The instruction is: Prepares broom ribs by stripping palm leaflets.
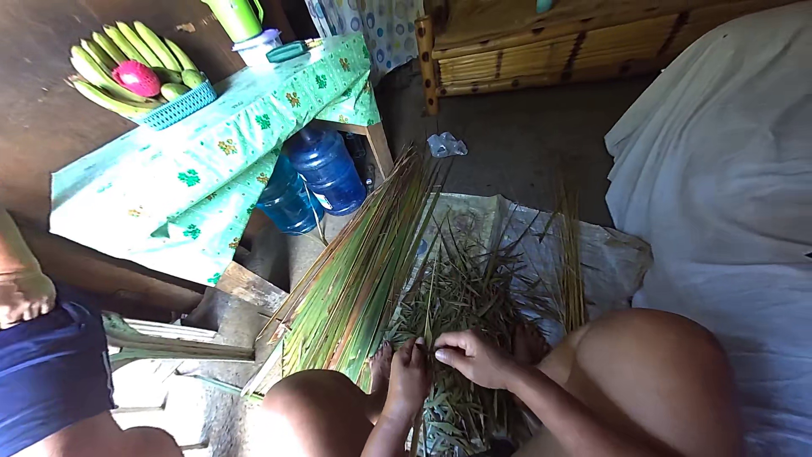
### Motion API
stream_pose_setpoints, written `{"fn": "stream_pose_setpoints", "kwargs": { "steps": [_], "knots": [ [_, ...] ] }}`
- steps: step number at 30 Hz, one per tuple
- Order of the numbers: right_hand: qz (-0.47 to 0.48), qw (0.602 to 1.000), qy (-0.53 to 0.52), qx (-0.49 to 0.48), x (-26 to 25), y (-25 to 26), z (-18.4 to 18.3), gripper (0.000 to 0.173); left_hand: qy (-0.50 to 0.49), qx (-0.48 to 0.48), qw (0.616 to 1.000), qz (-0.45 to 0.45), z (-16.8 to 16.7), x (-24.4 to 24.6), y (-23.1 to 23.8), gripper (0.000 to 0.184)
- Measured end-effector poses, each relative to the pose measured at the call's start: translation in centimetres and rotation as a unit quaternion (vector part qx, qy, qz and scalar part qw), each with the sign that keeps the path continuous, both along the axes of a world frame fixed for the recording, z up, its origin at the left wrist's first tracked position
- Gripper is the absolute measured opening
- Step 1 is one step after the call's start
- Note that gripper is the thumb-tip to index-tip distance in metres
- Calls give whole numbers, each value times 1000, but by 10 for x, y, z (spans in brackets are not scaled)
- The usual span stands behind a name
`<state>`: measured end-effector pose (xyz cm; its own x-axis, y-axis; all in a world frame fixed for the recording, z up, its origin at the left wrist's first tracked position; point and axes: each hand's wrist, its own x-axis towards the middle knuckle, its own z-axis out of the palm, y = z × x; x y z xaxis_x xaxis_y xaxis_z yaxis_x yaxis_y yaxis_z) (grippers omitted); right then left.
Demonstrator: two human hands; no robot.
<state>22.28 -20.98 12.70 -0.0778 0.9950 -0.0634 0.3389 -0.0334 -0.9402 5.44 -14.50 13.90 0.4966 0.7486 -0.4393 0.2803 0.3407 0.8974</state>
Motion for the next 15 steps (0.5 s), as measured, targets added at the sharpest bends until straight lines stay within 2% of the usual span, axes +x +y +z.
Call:
{"fn": "stream_pose_setpoints", "kwargs": {
  "steps": [2, 11, 15],
  "knots": [
    [-30, 999, -24, 24, 3, 3, -3, 30, -10, -19, 1000, -7, 3, 0, -3, 30],
    [-151, 988, -17, -20, 23, 16, -7, 36, -29, -95, 994, -43, 13, -15, -18, 31],
    [-168, 985, -34, -17, 31, 19, -7, 36, -40, -105, 993, -38, 16, -30, -30, 31]
  ]
}}
